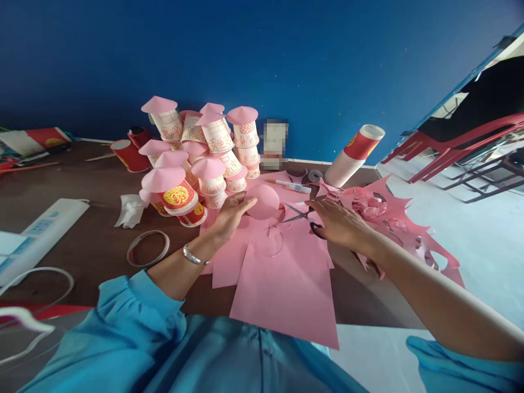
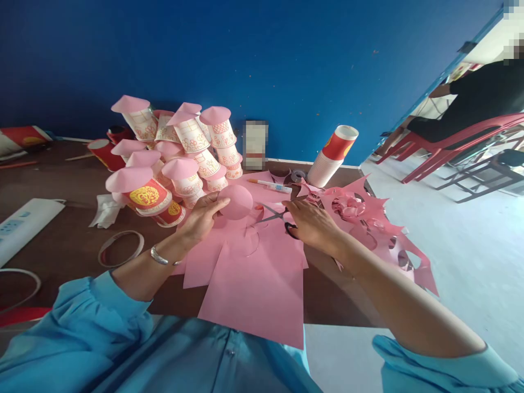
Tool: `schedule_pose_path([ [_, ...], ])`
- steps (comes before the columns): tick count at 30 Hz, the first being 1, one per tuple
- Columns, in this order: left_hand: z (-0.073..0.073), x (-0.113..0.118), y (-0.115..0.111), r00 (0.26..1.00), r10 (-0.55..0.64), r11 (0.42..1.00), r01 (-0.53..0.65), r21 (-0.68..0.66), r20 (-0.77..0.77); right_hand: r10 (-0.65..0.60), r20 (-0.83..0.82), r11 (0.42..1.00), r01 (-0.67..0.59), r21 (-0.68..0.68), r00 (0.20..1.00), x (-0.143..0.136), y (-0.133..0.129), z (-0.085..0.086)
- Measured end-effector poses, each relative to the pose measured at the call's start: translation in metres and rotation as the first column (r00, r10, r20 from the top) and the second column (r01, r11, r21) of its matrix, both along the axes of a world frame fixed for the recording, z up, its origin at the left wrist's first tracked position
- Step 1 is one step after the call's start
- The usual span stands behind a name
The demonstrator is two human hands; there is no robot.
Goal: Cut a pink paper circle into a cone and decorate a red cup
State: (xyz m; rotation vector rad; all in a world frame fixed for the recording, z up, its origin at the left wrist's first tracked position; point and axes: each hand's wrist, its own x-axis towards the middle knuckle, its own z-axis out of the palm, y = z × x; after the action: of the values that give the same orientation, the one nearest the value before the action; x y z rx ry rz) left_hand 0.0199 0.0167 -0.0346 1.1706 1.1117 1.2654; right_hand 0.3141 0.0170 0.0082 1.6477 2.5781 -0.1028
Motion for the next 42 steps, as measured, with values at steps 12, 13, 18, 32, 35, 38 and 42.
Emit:
schedule_pose_path([
  [12,-0.008,-0.001,0.006,0.999,-0.047,0.998,0.047,-0.032,-0.019,-0.024,0.104,0.998,0.017,0.068,0.994,0.026,-0.002,-0.014],
  [13,-0.011,-0.001,0.008,0.999,-0.050,0.998,0.049,-0.031,-0.023,0.003,0.094,0.998,-0.008,0.055,0.996,0.029,0.001,-0.015],
  [18,-0.023,-0.005,0.015,0.997,-0.067,0.996,0.068,-0.051,0.033,0.027,0.047,0.995,-0.022,-0.098,0.999,0.042,0.017,-0.017],
  [32,-0.024,-0.004,0.018,0.998,-0.054,0.996,0.055,-0.072,0.023,-0.114,-0.189,0.975,0.073,-0.211,0.975,0.053,0.014,0.003],
  [35,-0.025,-0.004,0.019,0.999,-0.038,0.996,0.040,-0.076,0.032,-0.111,-0.073,0.987,0.119,0.104,0.991,0.018,-0.009,0.007],
  [38,-0.025,-0.005,0.018,0.999,-0.028,0.997,0.029,-0.078,0.020,0.193,0.128,0.978,-0.202,0.055,0.973,-0.032,-0.033,-0.001],
  [42,-0.024,-0.007,0.014,0.999,-0.039,0.996,0.040,-0.076,0.010,0.280,0.148,0.958,-0.287,0.025,0.949,-0.078,-0.037,-0.018],
])
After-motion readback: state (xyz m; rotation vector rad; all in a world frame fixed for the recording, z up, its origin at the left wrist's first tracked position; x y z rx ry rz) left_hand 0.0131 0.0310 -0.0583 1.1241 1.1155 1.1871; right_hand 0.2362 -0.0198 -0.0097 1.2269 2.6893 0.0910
